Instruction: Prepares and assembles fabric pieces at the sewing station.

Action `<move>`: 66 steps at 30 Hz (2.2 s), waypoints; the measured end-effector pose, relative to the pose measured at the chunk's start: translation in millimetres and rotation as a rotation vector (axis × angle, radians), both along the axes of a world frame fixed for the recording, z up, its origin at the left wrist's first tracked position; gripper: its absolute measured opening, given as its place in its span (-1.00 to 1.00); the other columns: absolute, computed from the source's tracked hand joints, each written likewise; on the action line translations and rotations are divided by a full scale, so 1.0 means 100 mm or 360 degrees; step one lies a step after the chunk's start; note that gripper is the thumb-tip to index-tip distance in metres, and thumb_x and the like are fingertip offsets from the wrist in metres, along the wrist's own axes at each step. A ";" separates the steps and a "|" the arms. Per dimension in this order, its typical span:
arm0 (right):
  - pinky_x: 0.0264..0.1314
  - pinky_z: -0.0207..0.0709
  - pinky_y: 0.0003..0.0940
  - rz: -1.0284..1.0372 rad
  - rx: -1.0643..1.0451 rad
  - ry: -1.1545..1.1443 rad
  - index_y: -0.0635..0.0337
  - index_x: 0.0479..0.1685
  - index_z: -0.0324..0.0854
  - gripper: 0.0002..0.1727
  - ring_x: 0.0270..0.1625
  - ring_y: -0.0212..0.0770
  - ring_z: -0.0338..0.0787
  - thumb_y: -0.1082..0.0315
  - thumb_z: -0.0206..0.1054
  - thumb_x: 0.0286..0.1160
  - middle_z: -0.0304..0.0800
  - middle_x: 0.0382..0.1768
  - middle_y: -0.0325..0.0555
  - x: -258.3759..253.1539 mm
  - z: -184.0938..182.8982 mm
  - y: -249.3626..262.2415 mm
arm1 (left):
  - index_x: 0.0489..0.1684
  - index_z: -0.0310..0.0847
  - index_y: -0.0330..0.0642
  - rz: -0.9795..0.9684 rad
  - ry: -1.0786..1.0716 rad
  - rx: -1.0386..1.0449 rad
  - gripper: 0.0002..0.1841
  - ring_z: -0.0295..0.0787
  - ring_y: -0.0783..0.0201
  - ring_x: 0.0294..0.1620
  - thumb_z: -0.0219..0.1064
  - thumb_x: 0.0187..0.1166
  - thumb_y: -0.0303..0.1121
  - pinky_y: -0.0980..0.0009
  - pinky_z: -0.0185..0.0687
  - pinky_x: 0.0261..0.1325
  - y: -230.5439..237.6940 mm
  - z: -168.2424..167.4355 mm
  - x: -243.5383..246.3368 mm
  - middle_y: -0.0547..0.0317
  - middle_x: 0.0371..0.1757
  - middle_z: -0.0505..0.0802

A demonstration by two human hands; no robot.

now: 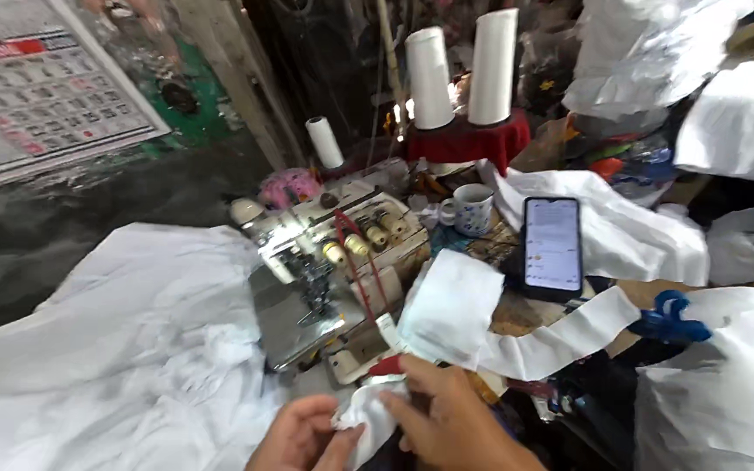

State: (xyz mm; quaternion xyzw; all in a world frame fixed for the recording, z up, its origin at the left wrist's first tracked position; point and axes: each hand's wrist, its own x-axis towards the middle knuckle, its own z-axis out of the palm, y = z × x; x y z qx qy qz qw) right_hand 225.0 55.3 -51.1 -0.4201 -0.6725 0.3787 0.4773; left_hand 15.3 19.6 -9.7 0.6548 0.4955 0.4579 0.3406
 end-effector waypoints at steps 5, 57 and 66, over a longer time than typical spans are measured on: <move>-0.44 0.85 -0.36 0.0107 -0.0160 -0.0101 0.01 0.30 0.67 -0.68 -0.46 -0.38 0.86 0.12 0.20 0.78 0.88 -0.30 -0.33 0.15 -0.04 -0.07 | 0.21 0.64 -0.35 0.0114 0.0016 -0.0090 -0.67 0.90 0.22 -0.33 0.46 0.50 -0.52 0.31 0.90 -0.30 -0.06 -0.01 0.06 0.14 -0.24 0.93; -0.51 0.62 -0.51 0.0694 -0.0301 0.0366 -0.06 0.77 0.21 -0.37 -0.43 -0.34 0.73 0.32 0.28 0.73 0.85 -0.09 -0.17 0.34 0.07 -0.27 | 0.13 0.81 -0.02 -0.0215 0.0166 0.0369 -0.74 0.69 0.17 0.34 0.31 0.71 -0.14 0.18 0.69 0.36 -0.11 -0.19 0.09 0.13 0.29 0.79; 0.11 0.71 -0.38 0.0906 -0.0348 0.1049 0.16 0.53 0.51 -0.52 -0.07 -0.38 0.77 0.29 0.36 0.66 0.78 -0.12 -0.20 0.22 -0.14 -0.15 | 0.02 0.49 -0.17 -0.0560 -0.1169 -0.0209 -0.77 0.84 0.26 -0.16 0.18 0.79 -0.18 0.30 0.80 -0.02 -0.05 -0.49 0.27 0.06 -0.17 0.81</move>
